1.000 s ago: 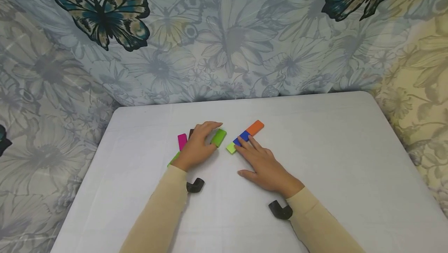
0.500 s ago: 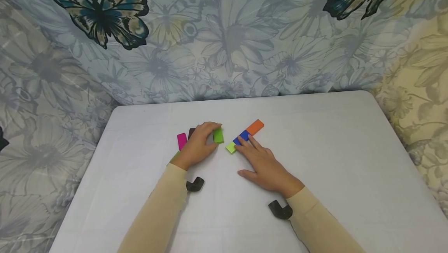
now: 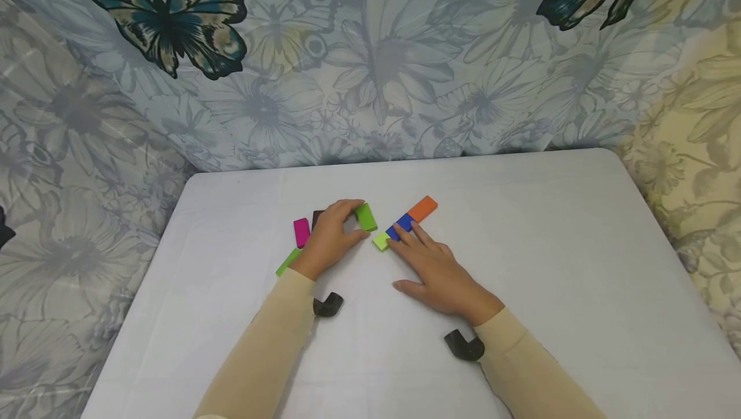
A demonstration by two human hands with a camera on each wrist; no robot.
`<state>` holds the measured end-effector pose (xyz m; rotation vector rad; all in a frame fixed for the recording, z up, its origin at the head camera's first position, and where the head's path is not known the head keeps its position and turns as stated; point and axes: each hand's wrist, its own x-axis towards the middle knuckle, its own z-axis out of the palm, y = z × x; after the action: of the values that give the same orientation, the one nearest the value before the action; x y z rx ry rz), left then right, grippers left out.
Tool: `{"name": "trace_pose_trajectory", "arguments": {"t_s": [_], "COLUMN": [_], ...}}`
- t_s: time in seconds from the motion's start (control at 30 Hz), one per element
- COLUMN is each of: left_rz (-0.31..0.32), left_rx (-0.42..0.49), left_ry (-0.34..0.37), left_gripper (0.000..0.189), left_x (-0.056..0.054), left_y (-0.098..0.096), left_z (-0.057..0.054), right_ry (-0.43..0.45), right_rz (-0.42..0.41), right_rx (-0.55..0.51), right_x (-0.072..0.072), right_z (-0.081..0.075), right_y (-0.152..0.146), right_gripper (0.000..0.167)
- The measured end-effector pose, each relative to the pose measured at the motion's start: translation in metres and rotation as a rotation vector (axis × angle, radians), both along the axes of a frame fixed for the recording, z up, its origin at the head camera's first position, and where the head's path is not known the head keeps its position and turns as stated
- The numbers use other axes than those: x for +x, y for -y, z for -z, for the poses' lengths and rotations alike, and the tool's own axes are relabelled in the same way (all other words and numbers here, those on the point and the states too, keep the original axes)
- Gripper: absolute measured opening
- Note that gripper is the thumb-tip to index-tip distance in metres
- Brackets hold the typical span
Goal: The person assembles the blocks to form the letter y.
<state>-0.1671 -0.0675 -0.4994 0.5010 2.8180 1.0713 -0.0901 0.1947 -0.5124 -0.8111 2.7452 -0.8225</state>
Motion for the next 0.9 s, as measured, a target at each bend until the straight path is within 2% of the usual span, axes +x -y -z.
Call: {"name": "trace_pose_trajectory", "arguments": {"t_s": [0.4, 0.67, 0.9], "left_rz": [0.006, 0.054, 0.08], "left_rx": [0.031, 0.134, 0.196], "left_ry": [-0.031, 0.025, 0.02], "left_gripper": [0.061, 0.063, 0.063], "left_x": [-0.003, -0.003, -0.002], "left_y": [-0.009, -0.006, -0.006], "left_z": [0.004, 0.01, 0.01], "right_ry": [0.0, 0.008, 0.017], "right_rz": [-0.017, -0.014, -0.005], "right_rx": [-0.003, -0.015, -0.003], "right_x": [-0.001, -0.001, -0.001], "right_z": [0.001, 0.0, 0.001], "right_y": [-0.002, 0.0, -0.001], "right_gripper": [0.083, 0.083, 0.083]}}
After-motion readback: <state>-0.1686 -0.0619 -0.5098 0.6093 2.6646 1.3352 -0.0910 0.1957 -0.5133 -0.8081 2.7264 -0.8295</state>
